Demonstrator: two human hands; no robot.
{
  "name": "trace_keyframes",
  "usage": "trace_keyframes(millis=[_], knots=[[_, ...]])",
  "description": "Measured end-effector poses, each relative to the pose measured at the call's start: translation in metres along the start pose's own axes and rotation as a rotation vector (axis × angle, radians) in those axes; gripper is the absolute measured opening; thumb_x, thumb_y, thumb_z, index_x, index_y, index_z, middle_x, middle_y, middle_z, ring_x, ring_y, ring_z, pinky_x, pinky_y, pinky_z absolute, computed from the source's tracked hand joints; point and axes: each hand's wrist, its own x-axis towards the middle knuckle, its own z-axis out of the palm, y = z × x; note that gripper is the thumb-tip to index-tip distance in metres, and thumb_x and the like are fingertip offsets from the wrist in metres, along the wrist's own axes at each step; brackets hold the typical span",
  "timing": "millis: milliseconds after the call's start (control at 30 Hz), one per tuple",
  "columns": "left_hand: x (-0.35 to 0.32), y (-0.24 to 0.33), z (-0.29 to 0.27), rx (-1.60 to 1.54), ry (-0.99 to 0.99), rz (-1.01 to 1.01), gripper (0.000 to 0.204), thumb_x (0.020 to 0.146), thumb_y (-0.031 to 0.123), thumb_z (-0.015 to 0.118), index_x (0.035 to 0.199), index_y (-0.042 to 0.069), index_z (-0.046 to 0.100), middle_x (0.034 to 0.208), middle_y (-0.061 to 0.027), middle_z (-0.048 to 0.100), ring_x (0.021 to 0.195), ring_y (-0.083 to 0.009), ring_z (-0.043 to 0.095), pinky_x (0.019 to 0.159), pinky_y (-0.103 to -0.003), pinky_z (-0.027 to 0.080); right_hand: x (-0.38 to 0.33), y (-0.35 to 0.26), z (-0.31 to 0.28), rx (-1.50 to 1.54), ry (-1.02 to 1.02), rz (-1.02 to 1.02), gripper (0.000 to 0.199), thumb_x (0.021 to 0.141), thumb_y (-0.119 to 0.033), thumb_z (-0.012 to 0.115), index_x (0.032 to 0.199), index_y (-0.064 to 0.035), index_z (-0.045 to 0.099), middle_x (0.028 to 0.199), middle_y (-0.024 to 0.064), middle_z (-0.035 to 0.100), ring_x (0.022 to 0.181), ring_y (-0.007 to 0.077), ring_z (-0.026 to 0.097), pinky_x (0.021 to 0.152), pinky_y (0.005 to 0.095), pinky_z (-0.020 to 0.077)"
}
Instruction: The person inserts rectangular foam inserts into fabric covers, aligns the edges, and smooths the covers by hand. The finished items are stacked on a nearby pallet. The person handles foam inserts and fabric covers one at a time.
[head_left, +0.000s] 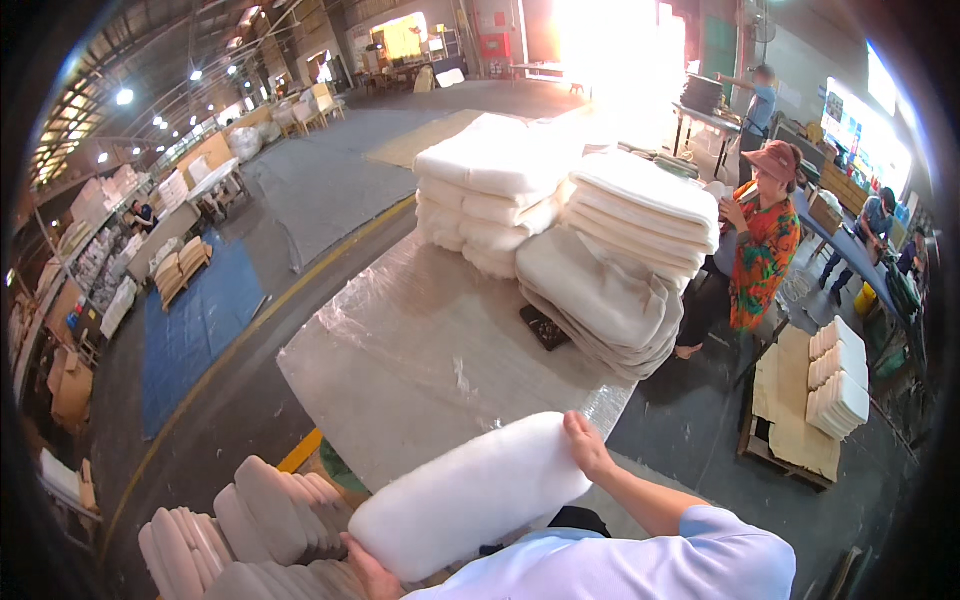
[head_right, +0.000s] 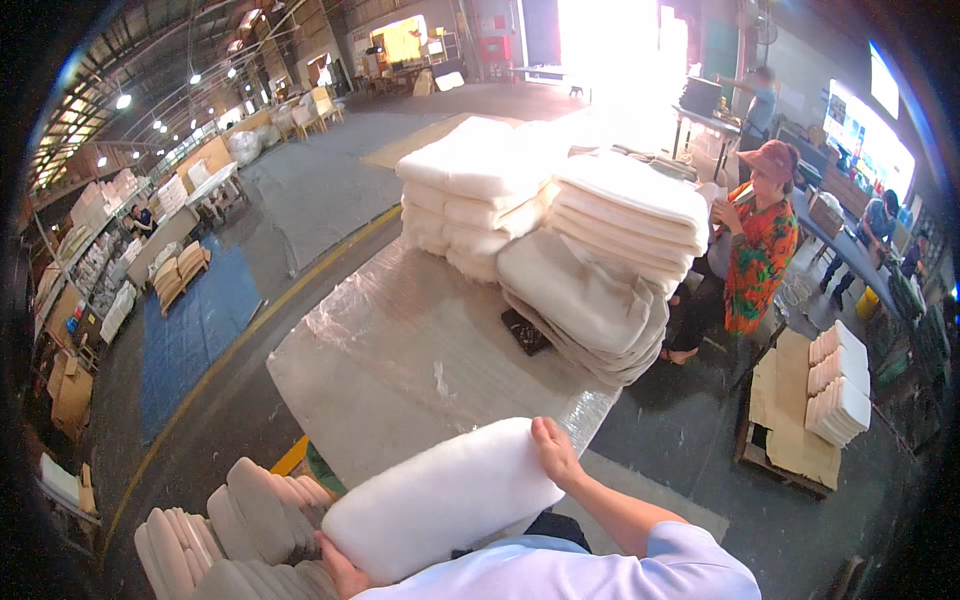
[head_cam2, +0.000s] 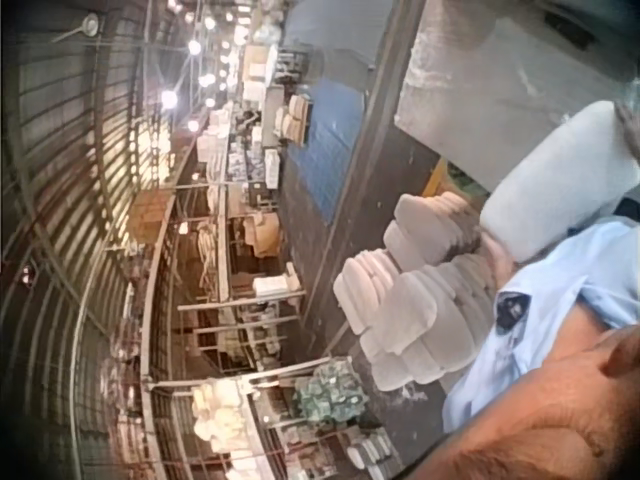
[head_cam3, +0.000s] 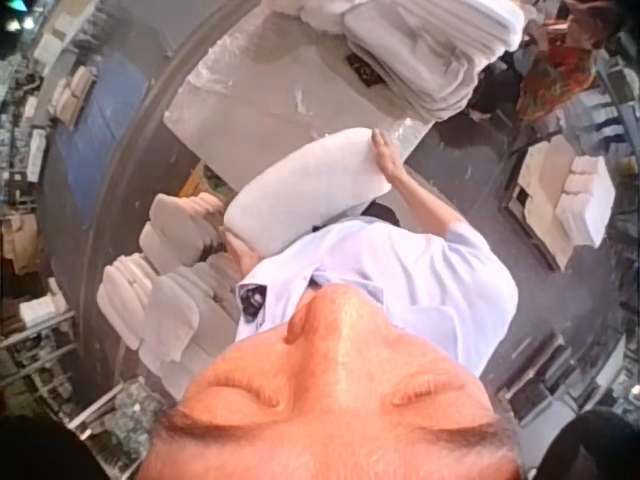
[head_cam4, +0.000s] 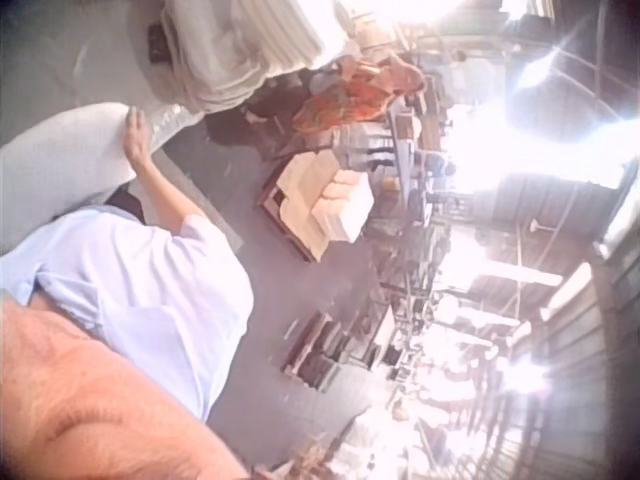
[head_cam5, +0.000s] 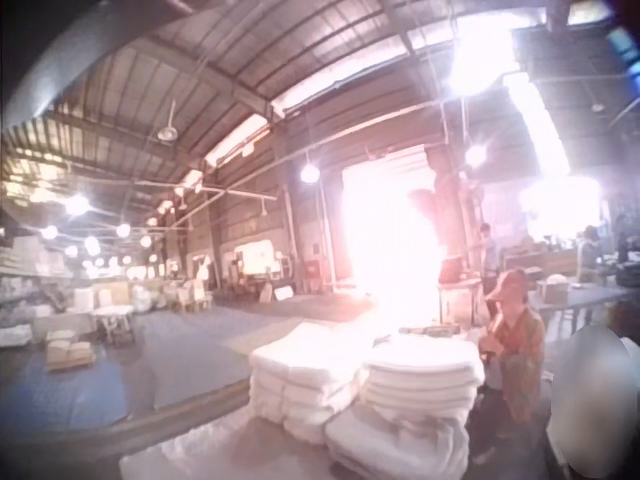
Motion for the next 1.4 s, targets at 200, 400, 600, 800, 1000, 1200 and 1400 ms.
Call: trace_keyframes(millis=[200,400,600,800,1000,1200,1400], knots=[[0.000,-0.021,-0.022,0.174,-0.128,0.267,0.062,0.110,0.060,0.038,0.127,0.005,0.061,0.127,-0.0114,0.067,0.115,-0.0283,0.065,0.102,-0.045,0.050,-0.017,0.024,-0.002,0.154,-0.003,-0.036,0.060,0.111,-0.051,0.041,0.103,-0.0004,0.072,0.094,0.0066,0.070,0.090,0.0176,0.062,0.086,0.0354,0.0497],[0.005,0.006,-0.039,0.032,-0.115,0.172,0.048,0.111,0.046,0.049,0.119,0.002,0.065,0.111,-0.0100,0.070,0.107,-0.0208,0.063,0.102,-0.038,0.047,-0.012,0.024,0.005,0.210,-0.053,0.072,0.061,0.111,-0.051,0.042,0.100,0.0002,0.073,0.092,0.0080,0.071,0.088,0.0175,0.063,0.084,0.0347,0.0496],[-0.046,0.068,0.071,0.794,-0.453,0.551,0.048,0.098,0.039,0.072,0.129,0.003,0.065,0.125,-0.0106,0.069,0.117,-0.0244,0.062,0.109,-0.041,0.045,-0.008,0.032,-0.017,0.158,-0.187,0.056,0.060,0.110,-0.052,0.043,0.108,-0.0001,0.074,0.101,0.0088,0.073,0.095,0.0186,0.066,0.089,0.0350,0.0506],[-0.069,0.019,0.113,1.681,-0.704,0.816,0.071,0.072,0.042,0.090,0.133,0.014,0.065,0.117,-0.0098,0.072,0.111,-0.0314,0.066,0.100,-0.049,0.044,0.032,-0.005,-0.045,-0.217,-0.269,-0.157,0.049,0.104,-0.046,0.058,0.126,-0.0055,0.072,0.126,0.0136,0.073,0.112,0.0267,0.067,0.101,0.0403,0.0494],[-0.070,0.017,0.124,1.636,-0.701,0.815,0.066,0.071,0.041,0.090,0.128,0.014,0.068,0.109,-0.0100,0.072,0.106,-0.0330,0.067,0.094,-0.049,0.046,0.127,-0.054,-0.094,-0.776,0.191,-0.475,0.062,0.088,-0.033,0.079,0.142,-0.0094,0.059,0.140,0.0143,0.063,0.135,0.0362,0.053,0.110,0.0506,0.0425],[-0.066,0.015,0.113,1.665,-0.652,0.830,0.067,0.070,0.044,0.089,0.127,0.017,0.068,0.111,-0.0085,0.072,0.105,-0.0318,0.066,0.094,-0.049,0.046,0.179,-0.076,-0.083,-1.105,0.244,-0.344,0.086,0.086,-0.028,0.078,0.159,-0.0109,0.037,0.164,0.0147,0.039,0.153,0.0378,0.033,0.117,0.0622,0.0334],[-0.061,0.006,0.106,1.610,-0.637,1.067,0.043,0.086,0.038,0.079,0.119,0.014,0.066,0.114,-0.0107,0.069,0.091,-0.0339,0.067,0.080,-0.052,0.052,0.207,-0.063,-0.087,-1.169,0.245,-0.268,0.076,0.094,-0.024,0.067,0.161,-0.0111,0.034,0.165,0.0132,0.034,0.153,0.0402,0.033,0.119,0.0645,0.0315]])
